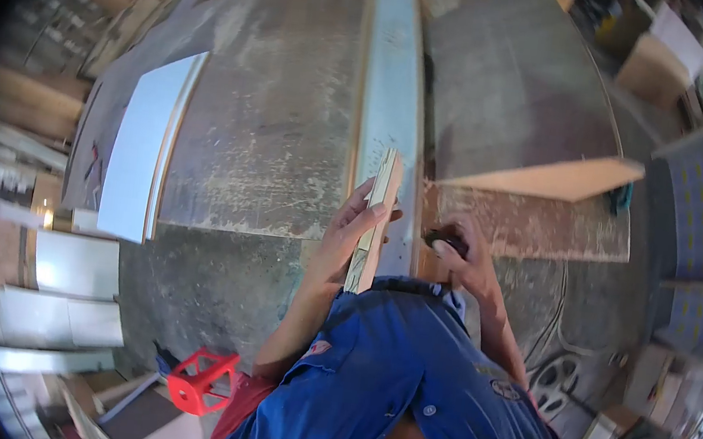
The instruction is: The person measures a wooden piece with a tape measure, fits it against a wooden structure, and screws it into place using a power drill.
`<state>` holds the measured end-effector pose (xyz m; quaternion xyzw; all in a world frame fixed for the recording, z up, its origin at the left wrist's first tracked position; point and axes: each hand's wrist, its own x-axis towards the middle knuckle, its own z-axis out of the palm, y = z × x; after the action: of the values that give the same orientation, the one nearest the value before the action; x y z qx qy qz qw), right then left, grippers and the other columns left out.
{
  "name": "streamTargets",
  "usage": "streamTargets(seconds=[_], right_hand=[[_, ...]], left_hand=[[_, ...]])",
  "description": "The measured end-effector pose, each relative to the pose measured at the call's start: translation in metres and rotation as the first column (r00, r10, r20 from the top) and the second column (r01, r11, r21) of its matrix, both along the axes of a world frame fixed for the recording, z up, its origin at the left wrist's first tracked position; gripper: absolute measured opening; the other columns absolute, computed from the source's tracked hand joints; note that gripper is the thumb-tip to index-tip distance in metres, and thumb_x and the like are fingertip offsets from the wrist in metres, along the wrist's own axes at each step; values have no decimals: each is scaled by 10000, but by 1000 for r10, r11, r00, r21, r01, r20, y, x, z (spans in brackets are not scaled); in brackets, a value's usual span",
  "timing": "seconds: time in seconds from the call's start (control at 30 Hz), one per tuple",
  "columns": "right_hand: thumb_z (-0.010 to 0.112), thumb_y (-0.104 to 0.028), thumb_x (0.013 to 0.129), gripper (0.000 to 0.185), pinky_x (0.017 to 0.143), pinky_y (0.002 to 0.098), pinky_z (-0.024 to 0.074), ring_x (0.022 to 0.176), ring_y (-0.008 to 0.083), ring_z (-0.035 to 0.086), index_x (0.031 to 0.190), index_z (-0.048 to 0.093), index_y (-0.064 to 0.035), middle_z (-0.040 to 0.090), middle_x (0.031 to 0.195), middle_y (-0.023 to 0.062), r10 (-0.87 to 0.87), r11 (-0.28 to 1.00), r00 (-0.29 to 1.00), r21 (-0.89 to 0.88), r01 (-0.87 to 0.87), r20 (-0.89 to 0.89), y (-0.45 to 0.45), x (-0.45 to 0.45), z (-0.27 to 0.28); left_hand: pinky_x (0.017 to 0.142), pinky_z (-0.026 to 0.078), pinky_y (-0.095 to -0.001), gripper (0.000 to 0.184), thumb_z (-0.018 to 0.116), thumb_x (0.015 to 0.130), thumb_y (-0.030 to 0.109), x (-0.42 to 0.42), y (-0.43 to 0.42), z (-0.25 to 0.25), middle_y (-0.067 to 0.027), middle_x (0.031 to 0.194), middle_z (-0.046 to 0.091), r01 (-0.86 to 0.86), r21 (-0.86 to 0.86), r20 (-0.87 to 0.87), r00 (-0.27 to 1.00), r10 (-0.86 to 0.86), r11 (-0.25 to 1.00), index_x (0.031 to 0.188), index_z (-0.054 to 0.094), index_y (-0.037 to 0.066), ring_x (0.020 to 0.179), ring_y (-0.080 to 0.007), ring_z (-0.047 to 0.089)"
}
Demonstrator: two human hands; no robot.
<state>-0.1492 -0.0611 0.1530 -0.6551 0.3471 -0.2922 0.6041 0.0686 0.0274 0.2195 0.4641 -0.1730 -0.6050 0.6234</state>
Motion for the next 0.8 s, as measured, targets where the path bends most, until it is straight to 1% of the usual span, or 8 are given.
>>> streamTargets(seconds=[0.03,0.23,0.33,0.47,0.53,0.6,0.67,0.8], right_hand=[[757,-198,861,473,848,333,493,950,205,628,1220,508,-19,635,1049,125,40,984,991,-166,-60,-124,1,4,18],[757,-133,791,451,797,354,496,873,239,625,1168,529,-41,596,975,121,59,989,989,-124,-76,-132,2,10,24],[739,-109,798,440,795,365,507,877,264,651,1192,554,-42,621,1008,135,80,987,995,-135,-87,-55,5,1,21],[641,-66,864,271,783,367,502,863,257,648,1129,622,-9,629,981,140,14,938,968,-331,-100,-252,-5,-43,-20],[602,-62,893,222,772,363,498,852,248,640,1100,638,9,628,960,140,-10,935,945,-339,-107,-327,-7,-51,-30],[567,-95,928,204,740,351,484,812,224,614,1076,636,28,617,908,134,-97,968,991,-239,74,-88,-4,-60,-30],[556,-121,924,257,730,355,486,798,231,614,1113,654,22,639,944,145,-138,988,980,-89,126,-145,-2,-64,-18],[556,-135,931,256,714,338,476,789,212,609,1107,659,21,633,898,147,-311,923,948,-262,282,-74,2,-47,-3]], left_hand=[[842,503,-283,670,659,949,215,-4,0,-3,-35,1220,623,44,20,-1,999,-44,999,1536,376,64,1084,-126,613],[857,519,-300,662,647,944,236,-4,6,-5,-91,1248,621,159,-52,52,986,-156,986,1517,383,36,1068,-190,642],[858,526,-314,681,638,934,315,5,8,-3,-139,1244,622,114,-43,35,993,-112,993,1496,392,18,1016,-207,652],[822,550,-347,758,657,896,418,20,12,25,-204,1300,600,-63,-107,-57,997,57,992,1446,413,-43,1078,-301,656],[925,513,-346,638,605,932,213,19,13,27,-189,1293,598,-68,-56,179,981,77,996,1494,384,8,1129,-238,615],[910,495,-297,694,647,904,79,24,8,11,-121,1247,604,93,-34,488,870,-65,995,1530,354,15,1155,-175,586],[891,485,-281,706,667,894,71,12,7,3,-106,1215,601,171,-21,534,835,-134,985,1530,365,18,1118,-159,588],[859,483,-281,703,669,902,80,-2,3,-10,-102,1204,599,238,26,512,831,-217,971,1532,364,14,1069,-158,594]])
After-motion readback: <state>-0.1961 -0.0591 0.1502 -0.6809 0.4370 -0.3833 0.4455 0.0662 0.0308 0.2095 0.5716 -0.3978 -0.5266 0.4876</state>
